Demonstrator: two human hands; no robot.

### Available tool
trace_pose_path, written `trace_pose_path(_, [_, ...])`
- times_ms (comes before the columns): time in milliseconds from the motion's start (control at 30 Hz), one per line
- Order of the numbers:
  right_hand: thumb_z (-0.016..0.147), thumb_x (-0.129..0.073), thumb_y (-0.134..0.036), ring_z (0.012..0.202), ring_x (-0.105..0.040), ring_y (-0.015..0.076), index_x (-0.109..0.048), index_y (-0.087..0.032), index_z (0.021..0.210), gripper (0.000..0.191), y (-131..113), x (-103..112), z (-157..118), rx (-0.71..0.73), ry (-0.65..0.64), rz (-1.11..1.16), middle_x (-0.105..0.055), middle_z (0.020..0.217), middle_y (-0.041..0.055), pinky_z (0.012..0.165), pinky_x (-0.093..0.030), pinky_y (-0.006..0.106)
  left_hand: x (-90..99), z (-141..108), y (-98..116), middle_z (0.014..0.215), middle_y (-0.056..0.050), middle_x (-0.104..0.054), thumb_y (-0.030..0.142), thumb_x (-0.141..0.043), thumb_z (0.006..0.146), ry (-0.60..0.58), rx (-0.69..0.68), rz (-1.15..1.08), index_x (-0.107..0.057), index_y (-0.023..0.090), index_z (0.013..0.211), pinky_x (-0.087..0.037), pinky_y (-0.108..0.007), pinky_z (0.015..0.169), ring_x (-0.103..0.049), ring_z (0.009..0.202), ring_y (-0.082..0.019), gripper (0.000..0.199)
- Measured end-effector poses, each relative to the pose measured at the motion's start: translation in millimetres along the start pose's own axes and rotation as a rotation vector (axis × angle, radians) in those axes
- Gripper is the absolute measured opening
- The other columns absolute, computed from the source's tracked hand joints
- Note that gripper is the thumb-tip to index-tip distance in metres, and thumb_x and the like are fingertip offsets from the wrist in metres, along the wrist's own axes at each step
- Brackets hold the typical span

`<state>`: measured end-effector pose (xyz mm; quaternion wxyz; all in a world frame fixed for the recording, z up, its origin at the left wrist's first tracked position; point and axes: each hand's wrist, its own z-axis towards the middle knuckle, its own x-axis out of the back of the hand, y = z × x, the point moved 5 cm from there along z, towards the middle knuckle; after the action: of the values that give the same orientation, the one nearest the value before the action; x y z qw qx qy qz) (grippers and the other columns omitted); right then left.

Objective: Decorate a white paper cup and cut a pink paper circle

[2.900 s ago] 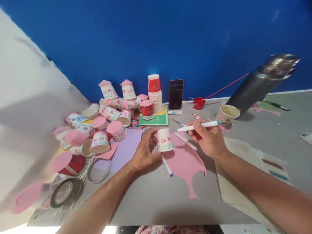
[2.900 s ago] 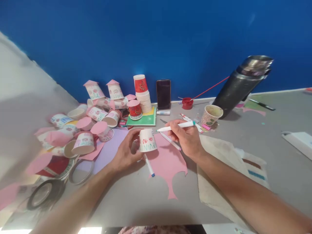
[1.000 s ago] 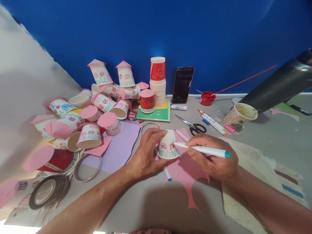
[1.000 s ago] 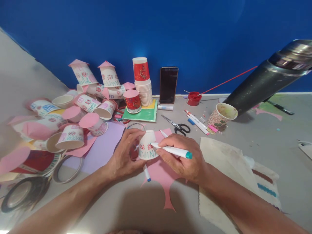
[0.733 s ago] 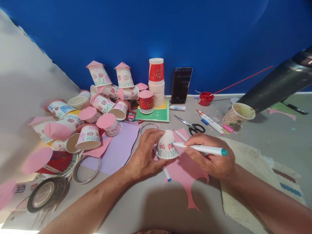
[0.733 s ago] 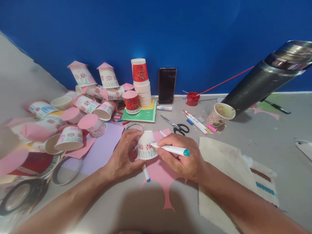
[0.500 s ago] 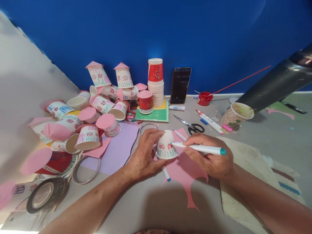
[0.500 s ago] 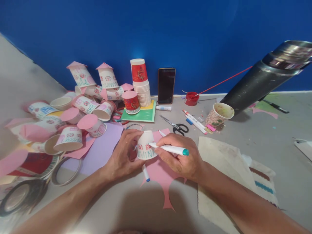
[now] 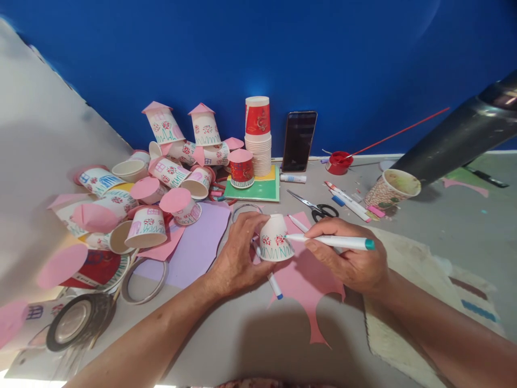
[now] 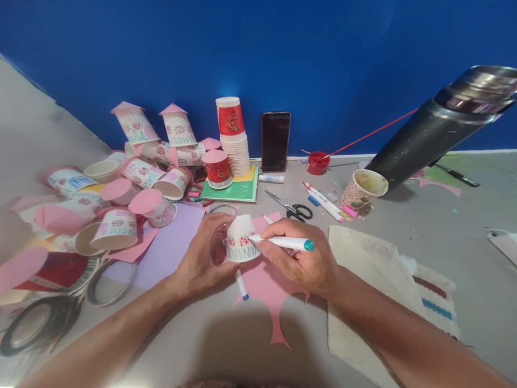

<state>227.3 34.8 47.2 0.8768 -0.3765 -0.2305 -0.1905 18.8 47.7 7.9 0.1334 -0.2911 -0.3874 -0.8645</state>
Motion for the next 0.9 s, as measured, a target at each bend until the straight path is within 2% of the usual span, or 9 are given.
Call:
trace_pose_path(300, [0.096, -0.065, -0.025, 0.056, -0.068, 0.0157, -0.072, -0.025, 0.088, 0.01, 0.2, -0.1, -0.7, 0.006, -0.037, 0.003, -0.078, 0.074, 0.001, 0.056, -0.054, 0.026, 1.5, 1.7, 1.9, 0.128, -0.012, -0.061, 0.035, -0.086, 0.084, -0.002, 0.004, -0.002, -0.05, 0.027, 0.141, -0.055, -0.048, 0.099, -0.062, 0.121, -0.031, 0.068])
trace_pose_path(567, [0.096, -0.065, -0.022, 0.056, -0.069, 0.0152, -0.071, -0.025, 0.088, 0.01, -0.4, -1.3, -0.4, 0.037, -0.02, 0.001, -0.079, 0.074, 0.0005, 0.056, -0.053, 0.026, 1.0, 1.8, 0.4, 0.128, -0.013, -0.061, 0.034, -0.088, 0.081, -0.02, 0.034, 0.021, -0.051, 0.026, 0.139, -0.055, -0.047, 0.098, -0.062, 0.122, -0.032, 0.069])
trace_pose_path(900, [0.095, -0.067, -0.021, 0.05, -0.061, 0.0121, -0.071, -0.024, 0.088, 0.008, 0.2, -0.2, 0.3, 0.002, 0.007, 0.019, -0.075, 0.071, -0.0016, 0.051, -0.049, 0.024, 0.6, 1.8, 1.4, 0.126, -0.013, -0.062, 0.036, -0.086, 0.083, -0.03, 0.026, 0.008, -0.051, 0.025, 0.138, -0.055, -0.048, 0.099, -0.061, 0.122, -0.032, 0.066])
